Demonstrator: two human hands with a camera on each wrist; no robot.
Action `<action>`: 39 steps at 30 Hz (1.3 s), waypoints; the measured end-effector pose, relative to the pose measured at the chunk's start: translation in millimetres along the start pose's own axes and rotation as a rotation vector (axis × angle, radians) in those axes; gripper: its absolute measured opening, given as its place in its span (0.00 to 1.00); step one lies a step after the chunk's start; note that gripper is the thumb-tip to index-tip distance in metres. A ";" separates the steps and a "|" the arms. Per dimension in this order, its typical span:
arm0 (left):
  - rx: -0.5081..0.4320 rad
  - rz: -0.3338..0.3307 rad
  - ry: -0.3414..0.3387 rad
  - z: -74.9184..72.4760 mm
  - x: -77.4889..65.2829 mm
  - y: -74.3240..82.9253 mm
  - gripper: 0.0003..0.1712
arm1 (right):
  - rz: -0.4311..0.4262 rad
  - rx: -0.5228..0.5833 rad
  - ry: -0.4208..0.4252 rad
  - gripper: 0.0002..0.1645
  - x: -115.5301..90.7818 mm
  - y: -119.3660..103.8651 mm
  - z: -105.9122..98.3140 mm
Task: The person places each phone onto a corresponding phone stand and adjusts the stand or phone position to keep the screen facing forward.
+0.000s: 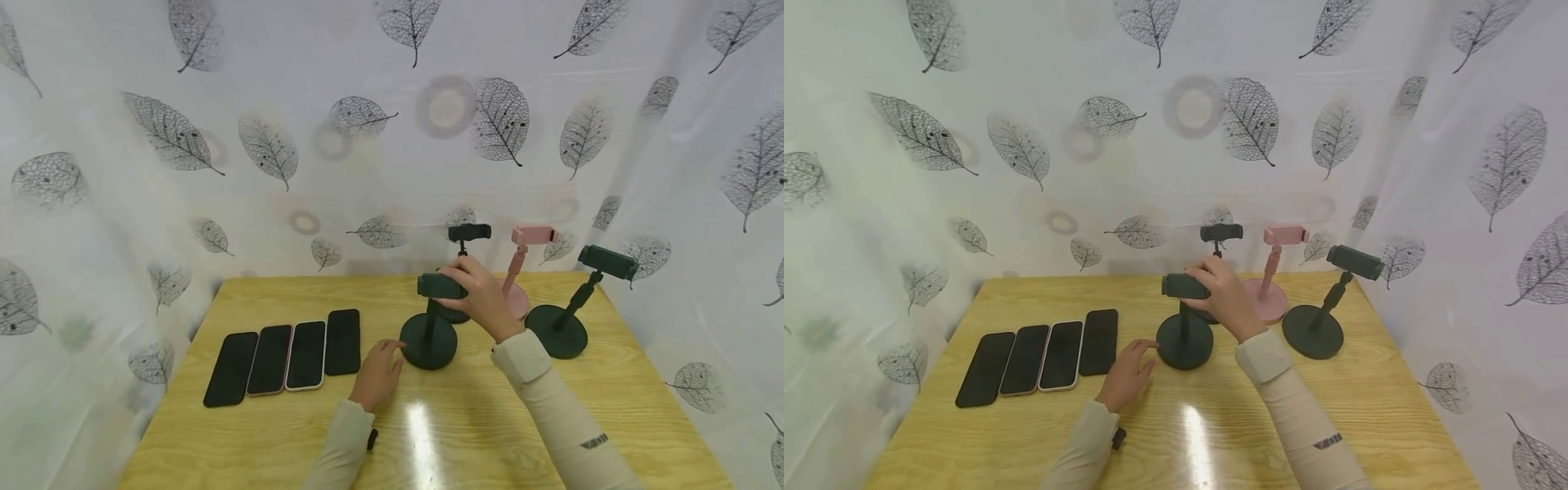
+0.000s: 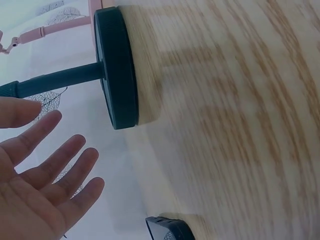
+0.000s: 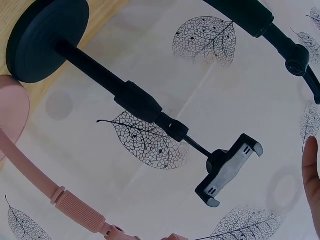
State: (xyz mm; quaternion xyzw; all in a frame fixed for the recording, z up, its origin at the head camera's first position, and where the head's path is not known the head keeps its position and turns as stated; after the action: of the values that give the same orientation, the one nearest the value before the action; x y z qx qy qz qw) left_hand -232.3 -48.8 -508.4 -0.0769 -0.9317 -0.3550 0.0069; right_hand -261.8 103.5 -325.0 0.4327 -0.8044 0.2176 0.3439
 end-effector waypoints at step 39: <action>0.126 -0.288 0.262 -60.5 10.2 -66.8 0.27 | 0.648 0.459 -0.017 0.34 -105.3 19.9 64.3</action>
State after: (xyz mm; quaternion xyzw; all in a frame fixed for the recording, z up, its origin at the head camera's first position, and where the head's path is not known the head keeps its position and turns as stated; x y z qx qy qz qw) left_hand -254.8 -136.7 -506.6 0.1046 -0.9446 -0.3002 0.0822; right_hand -261.1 129.9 -447.1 0.2241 -0.8327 0.4851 0.1451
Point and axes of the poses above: each hand's wrist, its own x-axis towards the middle knuckle, its own z-axis out of the palm, y = z × x, the point moved 9 cm from there along x, towards the middle knuckle, and after that the axes turned 8 degrees about -z, right-handed, at the moved point
